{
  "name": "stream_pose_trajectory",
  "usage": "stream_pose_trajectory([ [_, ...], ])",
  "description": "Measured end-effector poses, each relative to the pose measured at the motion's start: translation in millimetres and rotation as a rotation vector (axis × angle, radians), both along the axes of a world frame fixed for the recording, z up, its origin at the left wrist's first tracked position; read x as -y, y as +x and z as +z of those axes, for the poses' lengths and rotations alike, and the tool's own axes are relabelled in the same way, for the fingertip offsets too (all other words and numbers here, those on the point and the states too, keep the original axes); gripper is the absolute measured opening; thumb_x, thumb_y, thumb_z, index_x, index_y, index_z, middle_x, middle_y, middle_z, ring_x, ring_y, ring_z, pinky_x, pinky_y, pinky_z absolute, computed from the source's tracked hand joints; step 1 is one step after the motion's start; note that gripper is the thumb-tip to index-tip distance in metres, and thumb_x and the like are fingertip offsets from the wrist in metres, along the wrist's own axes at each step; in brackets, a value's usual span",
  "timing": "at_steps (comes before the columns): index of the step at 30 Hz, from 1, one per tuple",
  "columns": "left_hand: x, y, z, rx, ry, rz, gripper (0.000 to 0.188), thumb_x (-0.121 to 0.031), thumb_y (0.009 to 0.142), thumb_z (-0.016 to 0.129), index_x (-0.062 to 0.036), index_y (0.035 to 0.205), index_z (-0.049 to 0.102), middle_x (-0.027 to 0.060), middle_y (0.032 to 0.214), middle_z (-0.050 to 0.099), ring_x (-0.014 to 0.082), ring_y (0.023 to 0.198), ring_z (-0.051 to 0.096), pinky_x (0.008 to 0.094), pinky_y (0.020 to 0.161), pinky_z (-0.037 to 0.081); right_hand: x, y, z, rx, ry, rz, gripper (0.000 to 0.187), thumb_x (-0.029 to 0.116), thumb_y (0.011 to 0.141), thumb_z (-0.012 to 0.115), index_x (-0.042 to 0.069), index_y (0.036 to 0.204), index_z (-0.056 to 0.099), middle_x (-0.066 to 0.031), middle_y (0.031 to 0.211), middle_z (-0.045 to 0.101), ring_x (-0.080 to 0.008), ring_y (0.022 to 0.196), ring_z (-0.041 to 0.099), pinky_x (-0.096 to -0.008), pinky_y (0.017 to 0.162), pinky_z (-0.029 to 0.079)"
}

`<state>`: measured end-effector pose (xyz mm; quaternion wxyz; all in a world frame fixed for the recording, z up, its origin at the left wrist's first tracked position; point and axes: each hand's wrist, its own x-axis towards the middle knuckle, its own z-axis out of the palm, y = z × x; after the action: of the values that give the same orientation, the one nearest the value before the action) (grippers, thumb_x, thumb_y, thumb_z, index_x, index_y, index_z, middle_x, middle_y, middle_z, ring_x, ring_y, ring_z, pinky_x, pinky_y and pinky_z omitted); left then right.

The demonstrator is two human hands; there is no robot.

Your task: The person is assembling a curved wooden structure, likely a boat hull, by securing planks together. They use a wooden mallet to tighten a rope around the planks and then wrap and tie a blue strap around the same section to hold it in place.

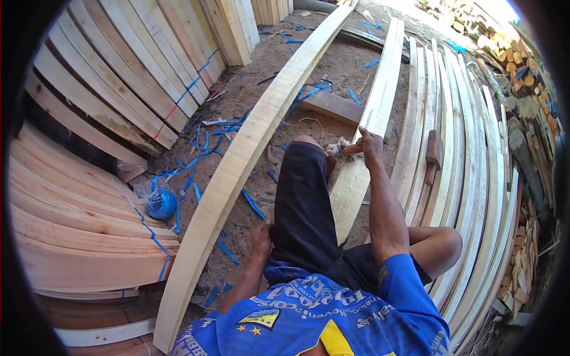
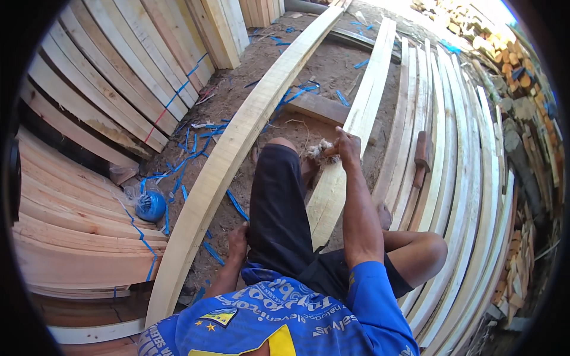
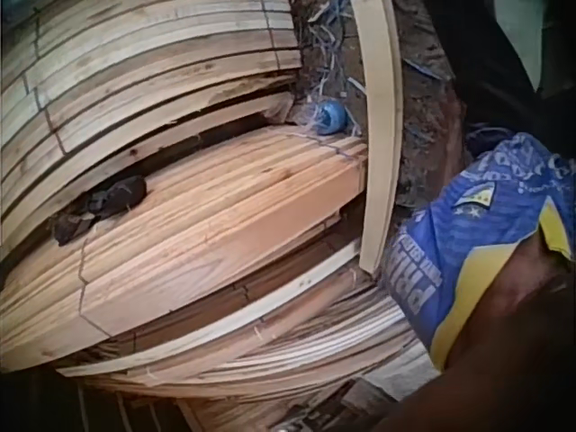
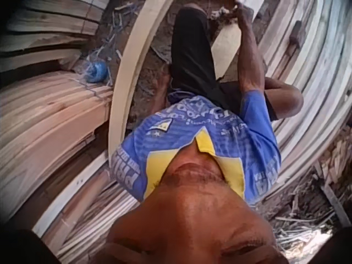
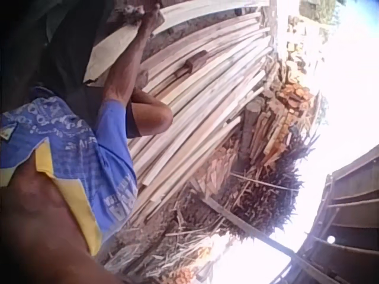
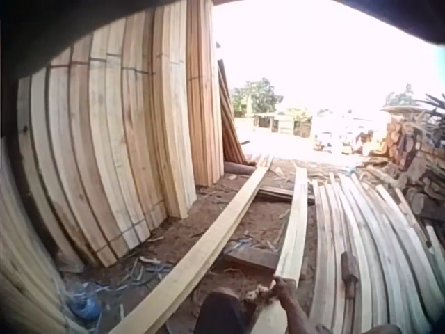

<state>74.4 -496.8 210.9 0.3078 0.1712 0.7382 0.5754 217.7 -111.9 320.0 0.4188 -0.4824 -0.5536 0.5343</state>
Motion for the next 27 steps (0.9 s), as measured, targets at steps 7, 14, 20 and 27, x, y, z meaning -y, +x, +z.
stream_pose_trajectory([
  [7,-45,-24,48,-0.046,-0.063,-0.173,0.039,-0.035,0.093,0.053,0.0011,0.081,0.063,0.0054,0.067,0.06,0.0108,0.065,0.054,0.029,0.06,0.043,29,-15,17,0.097,-0.004,-0.096,0.046,0.028,0.088,0.06,0.006,0.049,0.05,-0.0041,0.049,0.048,-0.0141,0.046,0.047,-0.0285,0.053,0.039],
  [14,-170,-174,46,-0.144,0.155,0.211,0.03,-0.029,0.092,0.055,-0.0021,0.083,0.064,0.0069,0.073,0.064,0.014,0.068,0.061,0.029,0.064,0.048,54,-19,0,0.186,0.138,-0.131,0.043,0.024,0.09,0.058,0.006,0.052,0.05,0.0017,0.052,0.047,-0.0069,0.049,0.037,-0.0263,0.051,0.029],
  [20,-239,-364,-41,-0.531,-0.563,0.169,0.031,-0.033,0.083,0.059,-0.0043,0.094,0.067,0.0169,0.089,0.068,0.0351,0.087,0.065,0.0422,0.079,0.05,65,-33,-11,0.068,0.167,-0.205,0.036,0.019,0.09,0.054,0.003,0.058,0.051,-0.0014,0.058,0.05,-0.0079,0.057,0.044,-0.0258,0.058,0.035],
  [27,-297,-428,-148,-0.367,-1.046,-0.177,0.043,-0.033,0.085,0.052,-0.0081,0.119,0.059,0.0214,0.122,0.057,0.0371,0.113,0.054,0.0439,0.096,0.043,51,-32,-11,0.047,0.285,-0.188,0.032,0.013,0.086,0.051,0.005,0.055,0.046,-0.0069,0.058,0.052,-0.0167,0.059,0.048,-0.0398,0.078,0.043],
])
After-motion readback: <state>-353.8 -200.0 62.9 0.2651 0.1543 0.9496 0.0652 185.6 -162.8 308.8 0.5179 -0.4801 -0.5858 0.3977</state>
